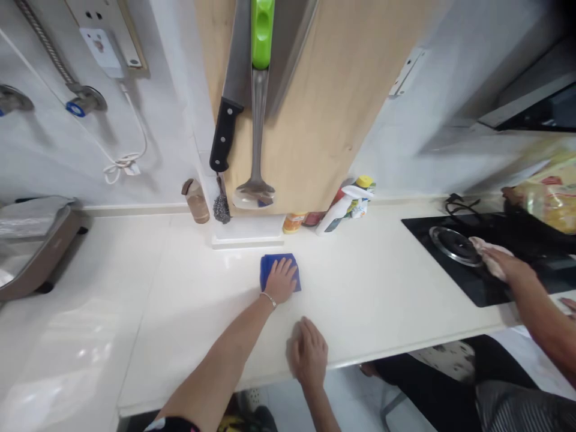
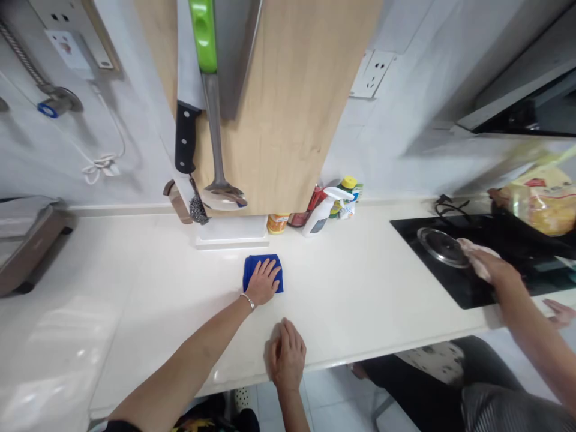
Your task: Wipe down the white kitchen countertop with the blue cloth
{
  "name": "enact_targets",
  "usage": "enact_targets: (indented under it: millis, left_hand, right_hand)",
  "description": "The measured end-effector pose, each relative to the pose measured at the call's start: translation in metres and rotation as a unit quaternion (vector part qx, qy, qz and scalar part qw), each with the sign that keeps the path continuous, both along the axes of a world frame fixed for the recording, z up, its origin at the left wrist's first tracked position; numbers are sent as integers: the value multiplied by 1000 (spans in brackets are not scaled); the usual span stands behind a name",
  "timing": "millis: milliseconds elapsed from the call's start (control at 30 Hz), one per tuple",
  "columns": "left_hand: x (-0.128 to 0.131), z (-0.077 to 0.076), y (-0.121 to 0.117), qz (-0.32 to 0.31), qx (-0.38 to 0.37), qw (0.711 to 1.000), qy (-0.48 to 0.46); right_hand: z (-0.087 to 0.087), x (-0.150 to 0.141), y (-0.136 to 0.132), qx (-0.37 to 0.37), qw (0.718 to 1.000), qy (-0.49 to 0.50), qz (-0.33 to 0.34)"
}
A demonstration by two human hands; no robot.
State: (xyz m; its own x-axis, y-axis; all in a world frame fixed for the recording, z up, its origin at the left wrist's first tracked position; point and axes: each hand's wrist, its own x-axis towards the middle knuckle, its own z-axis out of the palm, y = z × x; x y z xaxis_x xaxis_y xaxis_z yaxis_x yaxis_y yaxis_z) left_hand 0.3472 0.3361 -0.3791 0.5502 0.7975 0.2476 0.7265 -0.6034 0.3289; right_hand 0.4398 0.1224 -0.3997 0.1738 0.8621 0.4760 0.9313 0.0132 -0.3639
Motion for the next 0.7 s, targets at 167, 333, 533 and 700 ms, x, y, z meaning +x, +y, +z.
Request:
enact_targets:
  millis: [167, 333, 533, 700]
  left_hand:
    - [-15, -7, 37, -12, -3, 1000, -26]
    - [-74, -10, 35, 12, 8, 999, -39]
    - [-183, -3, 18, 38, 41, 998, -41]
    - [-280, 1, 12, 98, 52, 994, -19]
  right_hand:
    - [-4, 3, -1, -5, 1000, 8, -7]
    - [-7, 3, -3, 14, 1000, 12, -14]
    - [-7, -1, -3, 43, 999, 0, -22]
    - [-14, 6, -2, 39, 999, -12, 8]
